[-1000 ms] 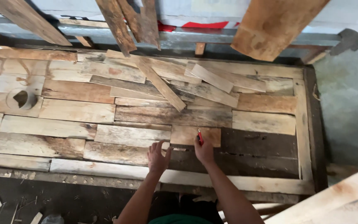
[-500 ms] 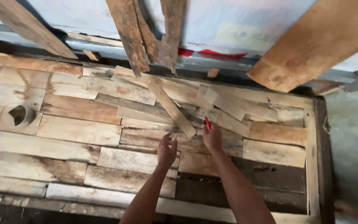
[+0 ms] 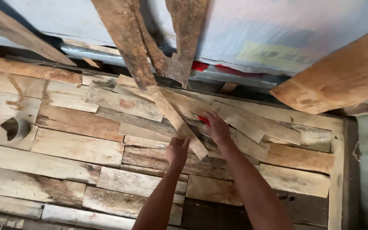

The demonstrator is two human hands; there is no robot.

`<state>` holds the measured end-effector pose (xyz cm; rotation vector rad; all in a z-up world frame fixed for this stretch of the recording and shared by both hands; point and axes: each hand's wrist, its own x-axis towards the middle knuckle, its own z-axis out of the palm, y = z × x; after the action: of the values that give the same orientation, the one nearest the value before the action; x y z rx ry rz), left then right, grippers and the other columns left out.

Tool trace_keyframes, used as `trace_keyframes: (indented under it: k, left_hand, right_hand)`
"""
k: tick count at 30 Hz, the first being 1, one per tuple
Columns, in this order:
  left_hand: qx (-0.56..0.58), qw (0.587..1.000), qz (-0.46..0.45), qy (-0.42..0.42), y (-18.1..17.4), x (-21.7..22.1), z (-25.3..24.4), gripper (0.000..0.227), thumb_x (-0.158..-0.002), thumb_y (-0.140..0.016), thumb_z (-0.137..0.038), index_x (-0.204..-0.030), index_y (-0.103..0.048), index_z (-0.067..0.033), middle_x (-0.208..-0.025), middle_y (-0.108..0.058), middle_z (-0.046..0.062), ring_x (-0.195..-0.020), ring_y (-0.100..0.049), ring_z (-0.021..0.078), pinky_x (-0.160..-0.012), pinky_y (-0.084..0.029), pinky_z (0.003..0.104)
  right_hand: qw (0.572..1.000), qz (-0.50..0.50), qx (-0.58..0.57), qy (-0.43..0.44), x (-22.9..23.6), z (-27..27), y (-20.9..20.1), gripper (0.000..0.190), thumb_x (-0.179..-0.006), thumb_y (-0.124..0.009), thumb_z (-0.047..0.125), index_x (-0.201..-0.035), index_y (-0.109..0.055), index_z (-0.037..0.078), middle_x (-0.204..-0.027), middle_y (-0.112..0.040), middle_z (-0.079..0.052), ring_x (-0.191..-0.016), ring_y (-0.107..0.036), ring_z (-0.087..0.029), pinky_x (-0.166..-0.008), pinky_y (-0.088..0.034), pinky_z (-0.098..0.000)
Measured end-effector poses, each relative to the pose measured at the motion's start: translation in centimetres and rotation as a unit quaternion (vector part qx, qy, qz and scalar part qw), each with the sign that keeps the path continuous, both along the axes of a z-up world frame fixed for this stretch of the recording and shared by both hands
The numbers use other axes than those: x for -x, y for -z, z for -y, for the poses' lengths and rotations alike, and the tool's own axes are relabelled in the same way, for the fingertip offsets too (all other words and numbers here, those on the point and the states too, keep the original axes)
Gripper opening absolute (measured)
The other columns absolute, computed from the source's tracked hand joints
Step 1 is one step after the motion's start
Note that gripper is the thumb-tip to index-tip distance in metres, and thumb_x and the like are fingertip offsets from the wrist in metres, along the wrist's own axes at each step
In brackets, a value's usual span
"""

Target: Use a utility knife to trim and fit wood pieces into a floor or panel frame.

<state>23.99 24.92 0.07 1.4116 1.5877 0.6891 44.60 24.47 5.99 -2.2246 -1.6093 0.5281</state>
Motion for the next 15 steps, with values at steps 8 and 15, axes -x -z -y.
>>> trace_keyframes:
  k: [8, 15]
  left_hand:
    - [0.004, 1.0, 0.004, -0.021, -0.6, -0.7, 0.4, 0.039, -0.078, -0.088, -0.031, -0.093, -0.062, -0.005, -0.078, -0.077, 0.009, -0.069, -0.076, 0.0223, -0.06, -0.058, 0.038]
    - [0.092, 0.984, 0.151, -0.007, 1.4, -0.3, 1.0, 0.024, -0.096, -0.073, -0.026, -0.097, -0.068, -0.0033, -0.074, -0.075, 0.007, -0.064, -0.069, 0.0116, -0.058, -0.053, 0.029]
  right_hand:
    - [0.997, 0.045, 0.027, -0.052, -1.7, -0.4, 1.3, 0.057, -0.091, -0.075, 0.02, -0.144, -0.055, 0.015, -0.149, -0.056, -0.005, -0.12, -0.064, -0.032, -0.095, -0.055, -0.0437]
    - [0.995, 0.06, 0.032, -0.072, -1.7, -0.3, 0.9, 0.042, -0.088, -0.073, 0.013, -0.13, -0.065, 0.014, -0.135, -0.066, -0.006, -0.112, -0.067, -0.032, -0.09, -0.056, -0.0452]
